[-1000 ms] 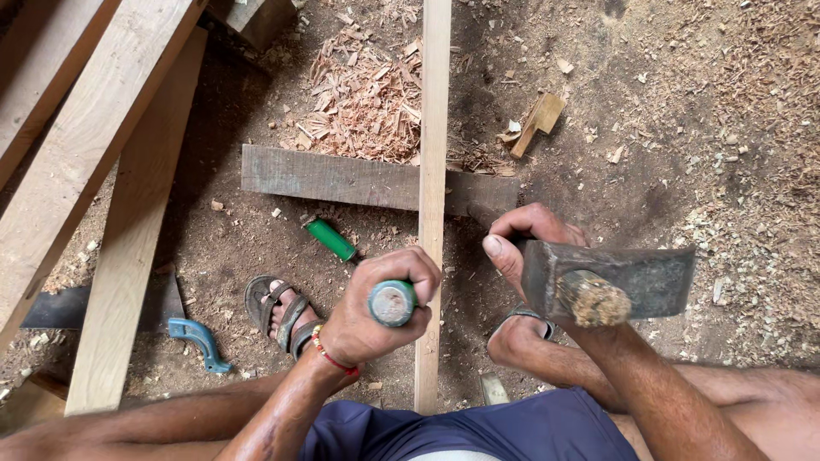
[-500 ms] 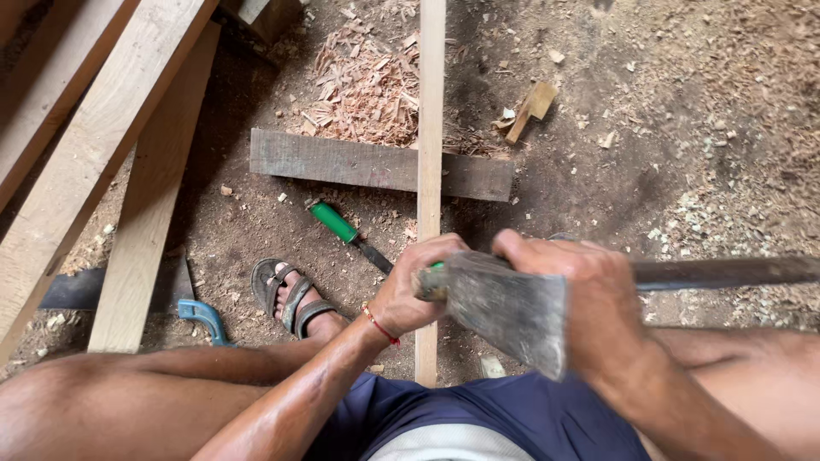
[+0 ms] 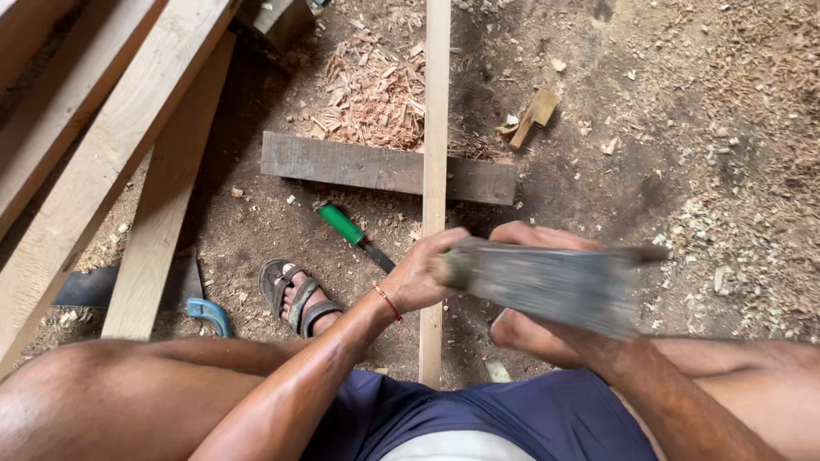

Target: The person uses a mallet and a chisel to carve a rectangular hole into a wooden plank while sitting on a ground covered in wood shavings.

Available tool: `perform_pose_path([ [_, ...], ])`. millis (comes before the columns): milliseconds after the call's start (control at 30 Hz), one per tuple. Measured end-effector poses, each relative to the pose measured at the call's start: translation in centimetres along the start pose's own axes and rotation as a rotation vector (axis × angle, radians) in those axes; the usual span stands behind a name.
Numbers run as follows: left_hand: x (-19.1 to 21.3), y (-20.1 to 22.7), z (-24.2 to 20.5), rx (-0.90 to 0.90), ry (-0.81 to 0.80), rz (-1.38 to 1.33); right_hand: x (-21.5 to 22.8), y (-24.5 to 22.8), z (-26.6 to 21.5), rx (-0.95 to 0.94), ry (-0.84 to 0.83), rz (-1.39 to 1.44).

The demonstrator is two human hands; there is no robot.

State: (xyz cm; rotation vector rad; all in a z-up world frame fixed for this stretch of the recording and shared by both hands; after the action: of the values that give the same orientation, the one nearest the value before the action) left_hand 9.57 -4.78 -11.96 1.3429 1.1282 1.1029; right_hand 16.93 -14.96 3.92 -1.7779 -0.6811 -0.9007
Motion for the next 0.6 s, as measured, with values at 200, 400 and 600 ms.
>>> perform_pose_path([
  [200, 7.5, 7.8, -1.7, -0.232, 0.338, -0.389, 0.2, 4.9, 1.2, 0.162, 0.365, 0.534],
  [400, 8.7, 7.8, -2.1, -0.291, 0.501, -0.489, -2.7, 8.8, 1.3, 0.082, 0.318, 0.562],
  [600, 7.9, 5.9, -1.4, -0.236, 0.481, -0.484, -2.3, 8.7, 2.8, 0.054, 0.232, 0.595],
])
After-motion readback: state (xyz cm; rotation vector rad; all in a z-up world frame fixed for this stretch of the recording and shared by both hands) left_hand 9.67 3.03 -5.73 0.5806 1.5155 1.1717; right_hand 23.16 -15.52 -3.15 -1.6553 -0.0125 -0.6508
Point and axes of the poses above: each hand's wrist, its own z-axis towards the middle knuckle, its own x-axis out of the back of the hand, y = z × x, the point moved 6 cm from there along z, towards the middle knuckle, and after that the axes turned 13 degrees about -y, right-handed, at the moved point
